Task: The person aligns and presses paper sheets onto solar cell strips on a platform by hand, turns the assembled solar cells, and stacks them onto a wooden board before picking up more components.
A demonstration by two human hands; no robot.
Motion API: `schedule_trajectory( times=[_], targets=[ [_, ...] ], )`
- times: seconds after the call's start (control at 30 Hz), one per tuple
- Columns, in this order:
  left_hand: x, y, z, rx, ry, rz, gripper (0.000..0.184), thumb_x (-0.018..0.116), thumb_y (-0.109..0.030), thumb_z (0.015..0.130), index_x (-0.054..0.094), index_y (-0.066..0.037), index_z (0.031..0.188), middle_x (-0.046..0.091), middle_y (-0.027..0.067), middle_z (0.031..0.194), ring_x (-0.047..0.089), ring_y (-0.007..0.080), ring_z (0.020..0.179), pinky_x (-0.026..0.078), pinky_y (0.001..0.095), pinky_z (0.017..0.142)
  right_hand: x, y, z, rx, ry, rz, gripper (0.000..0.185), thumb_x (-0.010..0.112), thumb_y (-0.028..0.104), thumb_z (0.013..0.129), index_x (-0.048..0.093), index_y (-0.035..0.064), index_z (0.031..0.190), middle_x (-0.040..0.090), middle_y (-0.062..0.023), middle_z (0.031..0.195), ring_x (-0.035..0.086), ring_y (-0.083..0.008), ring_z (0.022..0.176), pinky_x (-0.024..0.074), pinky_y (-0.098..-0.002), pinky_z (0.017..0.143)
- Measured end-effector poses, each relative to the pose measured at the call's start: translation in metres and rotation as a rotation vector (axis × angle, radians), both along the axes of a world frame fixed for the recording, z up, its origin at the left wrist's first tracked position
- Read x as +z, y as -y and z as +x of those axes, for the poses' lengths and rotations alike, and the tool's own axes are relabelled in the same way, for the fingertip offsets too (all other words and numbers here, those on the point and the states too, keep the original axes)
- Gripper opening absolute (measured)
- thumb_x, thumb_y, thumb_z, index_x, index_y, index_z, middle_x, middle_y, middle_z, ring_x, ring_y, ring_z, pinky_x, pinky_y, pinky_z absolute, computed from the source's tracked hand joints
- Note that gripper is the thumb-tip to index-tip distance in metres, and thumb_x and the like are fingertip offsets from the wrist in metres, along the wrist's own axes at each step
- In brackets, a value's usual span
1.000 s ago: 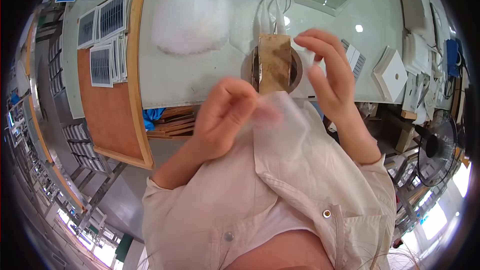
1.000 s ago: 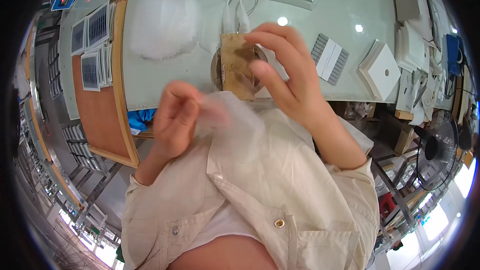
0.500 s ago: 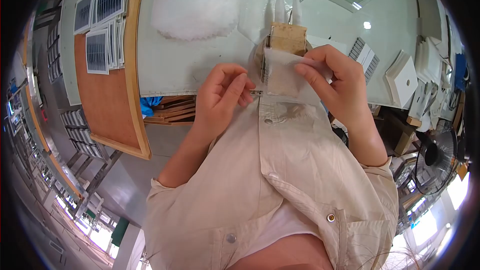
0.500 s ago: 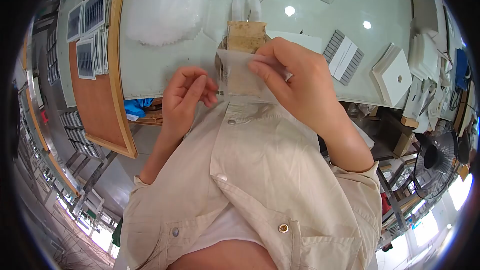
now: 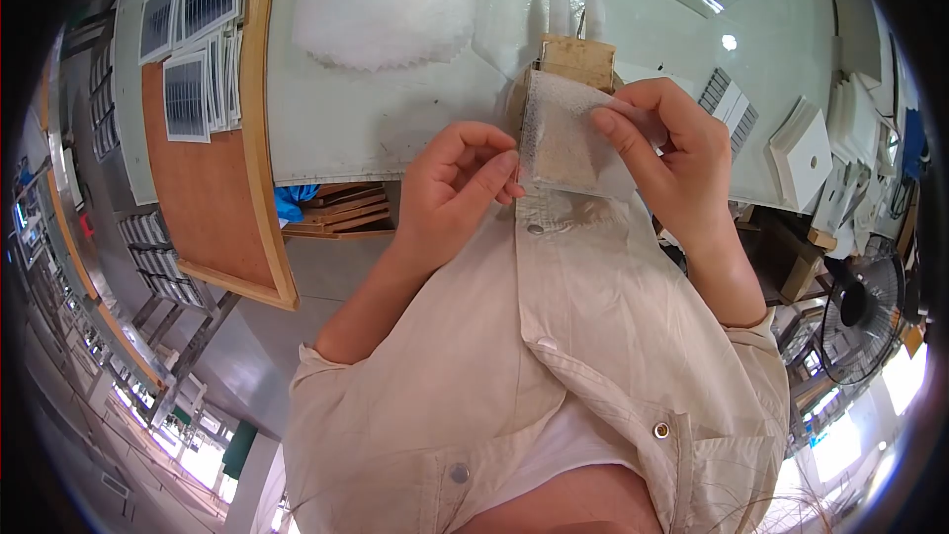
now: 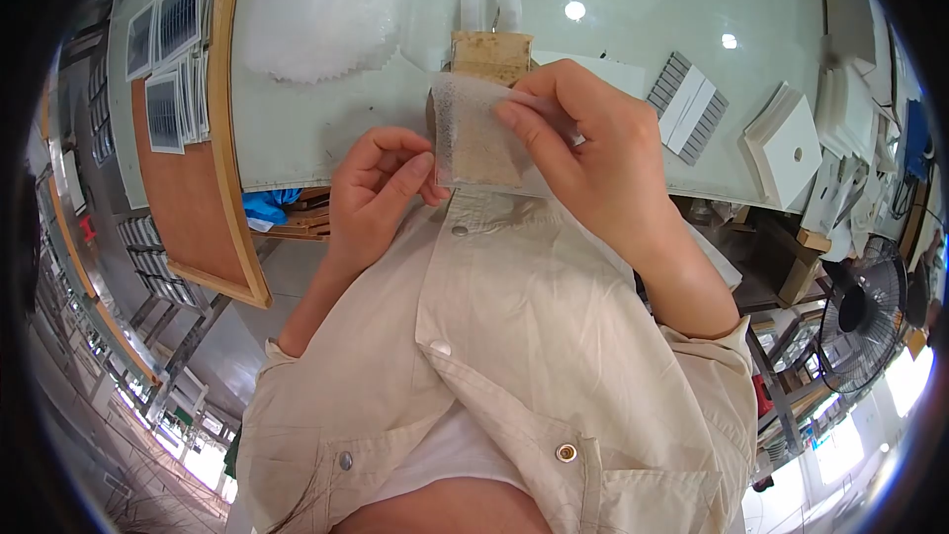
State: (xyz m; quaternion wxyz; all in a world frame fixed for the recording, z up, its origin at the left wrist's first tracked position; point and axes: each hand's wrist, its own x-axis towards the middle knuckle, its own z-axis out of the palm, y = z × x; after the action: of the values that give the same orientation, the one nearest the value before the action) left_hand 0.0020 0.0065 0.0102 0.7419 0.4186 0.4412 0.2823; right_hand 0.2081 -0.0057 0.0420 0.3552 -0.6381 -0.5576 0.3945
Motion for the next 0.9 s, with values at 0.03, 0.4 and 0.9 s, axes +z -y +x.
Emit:
schedule_trajectory(
  times=[0.03,0.4,0.9],
  targets=[
    [0.000,0.000,0.000,0.001,0.000,0.000,0.011,0.048,-0.005,0.088,0.049,0.000,0.097,0.057,0.0050,0.078,0.057,0.0098,0.068,0.046,0.0207,0.059,0.001,0.000,0.000,-0.008,-0.003,-0.016,0.011,0.064,0.003,0.078,0.056,-0.0013,0.083,0.056,0.0014,0.071,0.046,-0.0009,0.062,0.0356,-0.0143,0.053],
    [-0.003,-0.001,-0.001,0.038,0.074,-0.048,0.011,0.046,-0.005,0.089,0.050,0.001,0.097,0.056,0.0055,0.076,0.056,0.0102,0.067,0.046,0.0211,0.058,0.012,0.003,-0.001,0.123,-0.092,-0.049,0.012,0.065,0.003,0.077,0.056,-0.0017,0.082,0.057,-0.0015,0.071,0.049,-0.0032,0.064,0.0386,-0.0160,0.056],
    [0.001,0.001,0.000,0.035,0.031,-0.073,0.018,0.058,0.001,0.081,0.049,0.000,0.097,0.058,0.0064,0.081,0.058,0.0101,0.069,0.048,0.0211,0.059,0.003,-0.005,0.004,0.070,0.053,0.040,0.010,0.065,0.004,0.077,0.057,-0.0010,0.082,0.057,-0.0023,0.068,0.049,-0.0049,0.062,0.0395,-0.0170,0.055]
  ],
)
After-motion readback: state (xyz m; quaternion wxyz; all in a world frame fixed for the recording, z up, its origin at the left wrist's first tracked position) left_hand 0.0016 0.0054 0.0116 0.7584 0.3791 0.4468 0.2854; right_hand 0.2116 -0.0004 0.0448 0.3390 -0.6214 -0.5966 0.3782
